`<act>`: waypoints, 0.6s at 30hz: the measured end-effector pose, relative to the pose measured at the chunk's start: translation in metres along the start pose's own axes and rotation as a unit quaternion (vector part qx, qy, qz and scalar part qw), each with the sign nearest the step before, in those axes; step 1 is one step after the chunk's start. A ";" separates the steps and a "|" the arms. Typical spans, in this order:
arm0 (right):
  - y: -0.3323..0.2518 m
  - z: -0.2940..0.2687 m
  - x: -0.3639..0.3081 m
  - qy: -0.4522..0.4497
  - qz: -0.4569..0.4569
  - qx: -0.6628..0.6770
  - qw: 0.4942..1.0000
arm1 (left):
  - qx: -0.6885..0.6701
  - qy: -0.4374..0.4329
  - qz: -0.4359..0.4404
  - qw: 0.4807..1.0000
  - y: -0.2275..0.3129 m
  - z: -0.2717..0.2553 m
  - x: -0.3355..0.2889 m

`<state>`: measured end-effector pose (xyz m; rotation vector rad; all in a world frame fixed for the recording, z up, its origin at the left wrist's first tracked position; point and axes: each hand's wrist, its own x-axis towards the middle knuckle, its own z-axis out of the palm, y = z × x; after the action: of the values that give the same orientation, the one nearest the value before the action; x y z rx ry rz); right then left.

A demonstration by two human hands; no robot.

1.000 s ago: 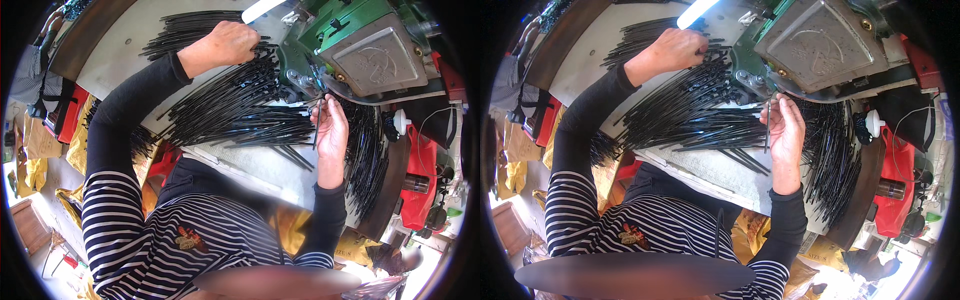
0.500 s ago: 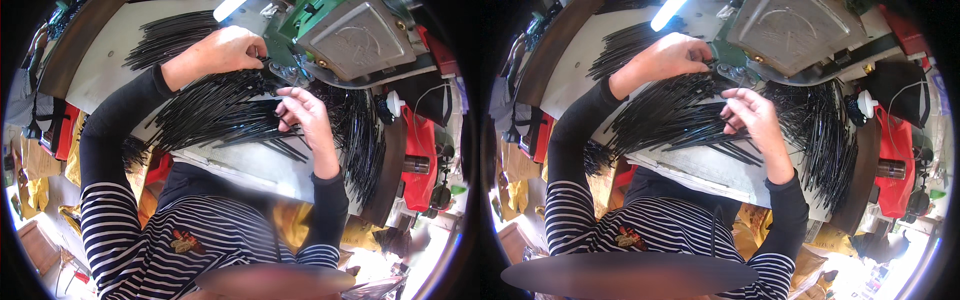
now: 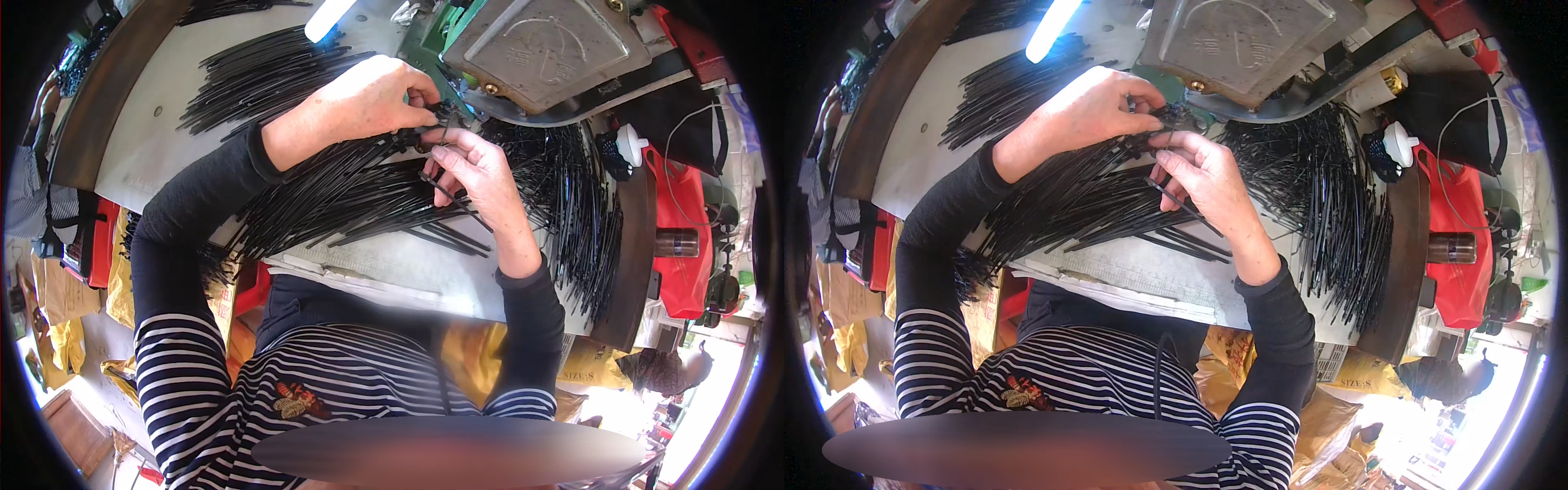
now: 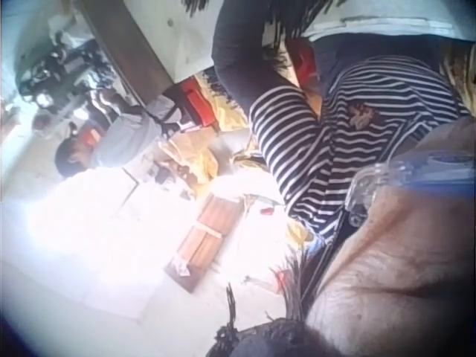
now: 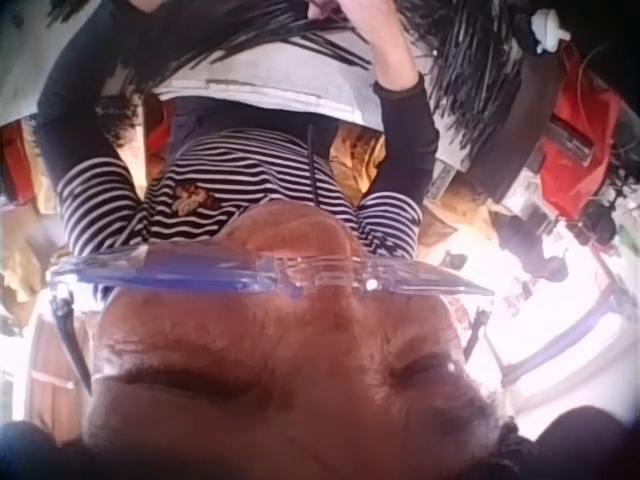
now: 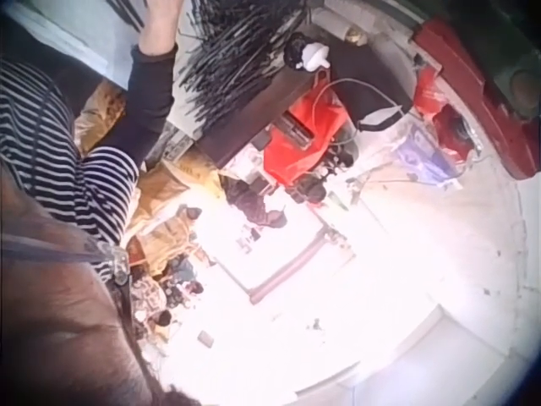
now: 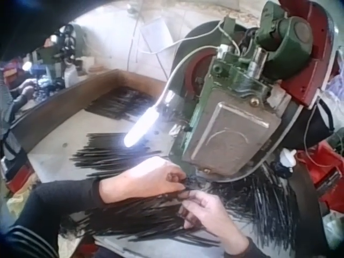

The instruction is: The person inserts black plastic rods into an assembly machine by hand to finish them.

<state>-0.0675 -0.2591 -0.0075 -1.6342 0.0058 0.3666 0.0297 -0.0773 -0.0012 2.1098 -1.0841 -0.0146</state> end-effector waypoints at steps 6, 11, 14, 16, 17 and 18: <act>-0.002 -0.001 0.000 0.023 -0.007 0.019 1.000 | 0.005 0.025 0.011 1.000 -0.004 0.004 0.005; -0.002 -0.003 0.001 0.023 -0.004 0.025 0.999 | 0.006 0.020 0.009 1.000 -0.002 0.005 0.007; 0.001 -0.005 0.003 0.021 -0.003 0.028 0.999 | 0.011 0.014 0.012 1.000 -0.001 0.006 0.008; 0.002 -0.005 0.003 0.019 0.002 0.030 0.999 | 0.010 0.015 0.009 1.000 -0.001 0.006 0.007; 0.002 -0.005 0.002 0.019 0.002 0.030 0.999 | 0.009 0.017 0.007 1.000 -0.002 0.006 0.007; 0.003 -0.004 0.003 0.022 0.001 0.023 0.999 | 0.009 0.017 0.006 1.000 -0.004 0.007 0.007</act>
<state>-0.0645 -0.2630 -0.0104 -1.5959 0.0491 0.3287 0.0345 -0.0851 -0.0069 2.1112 -1.0808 0.0372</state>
